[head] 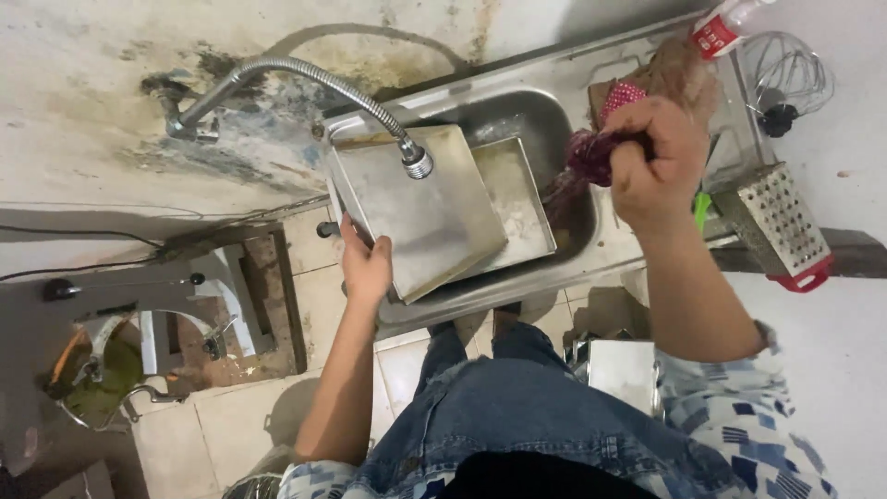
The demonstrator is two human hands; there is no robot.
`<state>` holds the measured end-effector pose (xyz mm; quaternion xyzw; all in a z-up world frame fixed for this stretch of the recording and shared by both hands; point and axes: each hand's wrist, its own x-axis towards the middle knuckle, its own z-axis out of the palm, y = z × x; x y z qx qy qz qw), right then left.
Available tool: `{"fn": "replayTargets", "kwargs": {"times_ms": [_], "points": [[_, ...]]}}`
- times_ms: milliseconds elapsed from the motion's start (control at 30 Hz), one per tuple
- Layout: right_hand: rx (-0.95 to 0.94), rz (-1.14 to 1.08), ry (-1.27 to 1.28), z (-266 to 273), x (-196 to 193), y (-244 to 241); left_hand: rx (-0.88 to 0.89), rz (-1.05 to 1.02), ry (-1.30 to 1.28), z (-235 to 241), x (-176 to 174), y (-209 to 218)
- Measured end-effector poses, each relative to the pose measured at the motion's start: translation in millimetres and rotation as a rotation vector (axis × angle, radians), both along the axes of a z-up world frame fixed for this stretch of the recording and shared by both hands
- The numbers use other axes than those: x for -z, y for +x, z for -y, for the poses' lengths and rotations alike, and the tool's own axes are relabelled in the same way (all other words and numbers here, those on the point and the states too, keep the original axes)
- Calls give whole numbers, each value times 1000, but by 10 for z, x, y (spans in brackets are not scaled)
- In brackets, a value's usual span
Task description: The person washes several rectangular metal trays in a kitchen sink. They scrub the trays with a red cloth and rinse them under running water, then place the cleaned trays on the counter to the right of the sink.
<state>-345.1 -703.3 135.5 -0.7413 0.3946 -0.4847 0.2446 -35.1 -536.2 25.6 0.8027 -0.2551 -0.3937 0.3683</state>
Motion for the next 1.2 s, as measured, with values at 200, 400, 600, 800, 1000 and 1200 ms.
{"fn": "replayTargets", "kwargs": {"times_ms": [200, 400, 600, 800, 1000, 1200], "points": [[-186, 417, 566, -141, -312, 605, 78, 6, 11, -53, -177, -107], [-239, 408, 948, -492, 2132, 1711, 322, -35, 39, -97, -708, -577], [-271, 104, 615, -400, 2466, 2435, 364, 29, 270, -204, -688, -722], [90, -91, 227, -141, 3192, 2294, 365, -48, 289, -273, -735, -743], [-97, -333, 392, -472, 2518, 2681, 397, 18, 378, -305, -537, -794], [338, -322, 731, 305, 3383, 2063, 415, -19, 371, -346, -508, -714]]}}
